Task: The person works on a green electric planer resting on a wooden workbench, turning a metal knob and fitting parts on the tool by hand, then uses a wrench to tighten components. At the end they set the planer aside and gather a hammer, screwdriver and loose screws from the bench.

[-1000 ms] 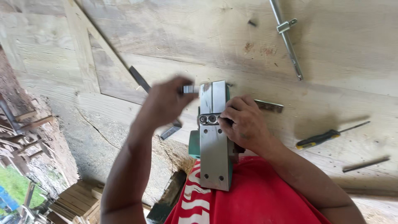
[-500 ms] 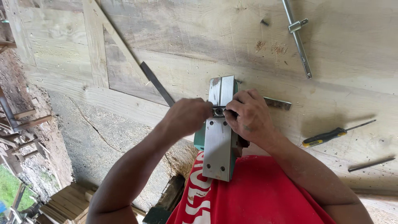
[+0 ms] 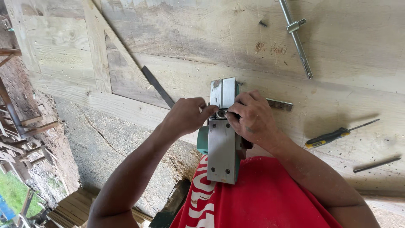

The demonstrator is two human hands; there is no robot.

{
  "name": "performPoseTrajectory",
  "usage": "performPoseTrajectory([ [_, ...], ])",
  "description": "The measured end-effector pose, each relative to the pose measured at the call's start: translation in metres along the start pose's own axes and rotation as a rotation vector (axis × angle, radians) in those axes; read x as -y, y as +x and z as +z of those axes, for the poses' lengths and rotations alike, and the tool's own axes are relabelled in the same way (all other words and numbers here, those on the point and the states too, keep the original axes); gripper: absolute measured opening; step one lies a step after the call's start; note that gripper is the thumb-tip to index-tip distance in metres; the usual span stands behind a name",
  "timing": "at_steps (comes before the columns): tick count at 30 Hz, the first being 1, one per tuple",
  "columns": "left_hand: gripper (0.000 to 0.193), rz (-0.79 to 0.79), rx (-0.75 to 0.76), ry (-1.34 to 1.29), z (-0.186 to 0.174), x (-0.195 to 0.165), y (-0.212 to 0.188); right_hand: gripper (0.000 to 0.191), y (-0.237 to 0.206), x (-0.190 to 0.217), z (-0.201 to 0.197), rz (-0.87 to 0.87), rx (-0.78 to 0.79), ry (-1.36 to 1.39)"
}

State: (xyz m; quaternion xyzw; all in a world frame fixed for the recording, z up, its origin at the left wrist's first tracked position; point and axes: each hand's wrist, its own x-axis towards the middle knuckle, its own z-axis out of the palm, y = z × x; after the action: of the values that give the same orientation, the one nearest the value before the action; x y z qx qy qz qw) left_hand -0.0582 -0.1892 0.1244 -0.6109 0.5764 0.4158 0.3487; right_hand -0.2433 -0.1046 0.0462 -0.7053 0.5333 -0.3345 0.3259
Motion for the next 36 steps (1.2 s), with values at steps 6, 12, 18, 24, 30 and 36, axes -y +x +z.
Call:
performPoseTrajectory([
  [6,0.023,0.417,-0.147,0.383,0.019,0.008,-0.001,0.013,0.000,0.000,-0.001,0.012,0.013,0.007],
  [12,0.028,0.451,-0.246,0.054,0.013,0.010,-0.004,0.010,0.001,0.002,0.001,0.027,0.002,-0.012],
  [18,0.029,0.225,-0.046,0.163,0.011,0.002,0.002,0.010,0.002,0.002,0.003,0.009,0.008,-0.023],
  [24,0.022,0.517,-0.163,0.450,0.031,0.016,0.008,0.011,0.001,0.001,0.004,0.005,0.019,-0.032],
  [30,0.037,0.383,-0.028,0.263,0.025,0.020,0.010,0.012,-0.001,0.000,0.006,0.011,0.024,-0.046],
  [36,0.062,0.078,0.013,0.301,0.023,0.009,0.015,0.012,-0.001,0.001,0.009,0.007,0.006,-0.080],
])
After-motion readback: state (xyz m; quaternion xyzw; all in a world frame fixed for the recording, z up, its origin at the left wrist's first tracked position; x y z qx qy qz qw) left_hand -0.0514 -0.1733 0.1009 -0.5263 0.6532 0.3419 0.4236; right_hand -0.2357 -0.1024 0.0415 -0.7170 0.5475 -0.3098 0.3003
